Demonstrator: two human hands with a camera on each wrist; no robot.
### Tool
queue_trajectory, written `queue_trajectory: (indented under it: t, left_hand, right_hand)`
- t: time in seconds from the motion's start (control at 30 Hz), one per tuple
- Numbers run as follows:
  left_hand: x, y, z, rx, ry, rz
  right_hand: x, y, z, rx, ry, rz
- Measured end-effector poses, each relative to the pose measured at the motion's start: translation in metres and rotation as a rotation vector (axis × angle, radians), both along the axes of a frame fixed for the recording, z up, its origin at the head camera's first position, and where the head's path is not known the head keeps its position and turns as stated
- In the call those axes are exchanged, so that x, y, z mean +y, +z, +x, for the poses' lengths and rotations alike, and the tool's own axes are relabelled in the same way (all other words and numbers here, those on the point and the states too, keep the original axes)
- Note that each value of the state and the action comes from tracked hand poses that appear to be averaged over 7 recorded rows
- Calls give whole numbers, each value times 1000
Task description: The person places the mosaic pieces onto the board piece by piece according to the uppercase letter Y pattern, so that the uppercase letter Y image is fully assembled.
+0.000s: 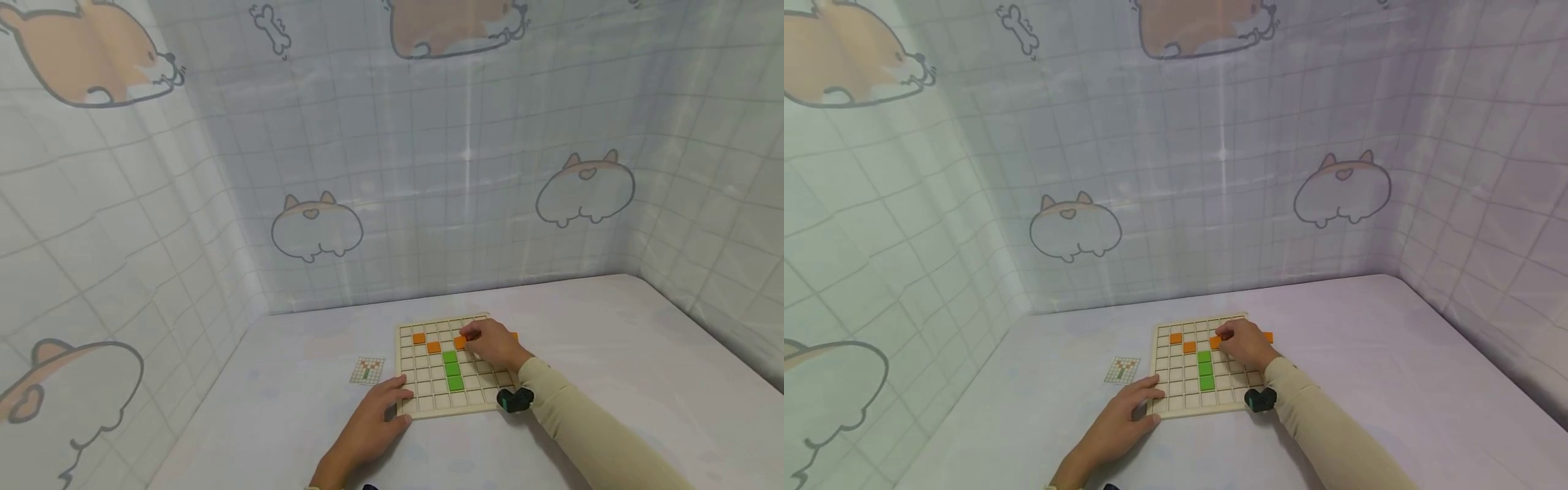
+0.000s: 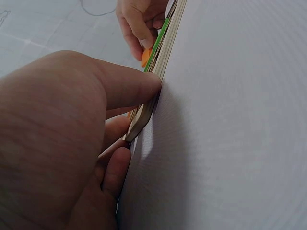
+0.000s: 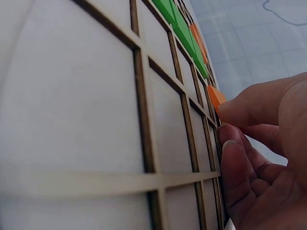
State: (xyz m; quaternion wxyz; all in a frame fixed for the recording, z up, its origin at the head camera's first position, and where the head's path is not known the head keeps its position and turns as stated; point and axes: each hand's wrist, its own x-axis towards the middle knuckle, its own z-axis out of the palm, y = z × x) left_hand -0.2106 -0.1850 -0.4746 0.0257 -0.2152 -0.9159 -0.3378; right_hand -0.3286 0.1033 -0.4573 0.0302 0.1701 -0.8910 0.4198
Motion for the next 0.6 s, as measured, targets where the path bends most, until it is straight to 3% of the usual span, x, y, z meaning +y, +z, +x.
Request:
queue_trajectory:
  t: [0.6]
  left_hand:
    - [-2,1,-3,-8,-14,0]
  right_hand:
    - [-5,-3,-2,33,-36,42]
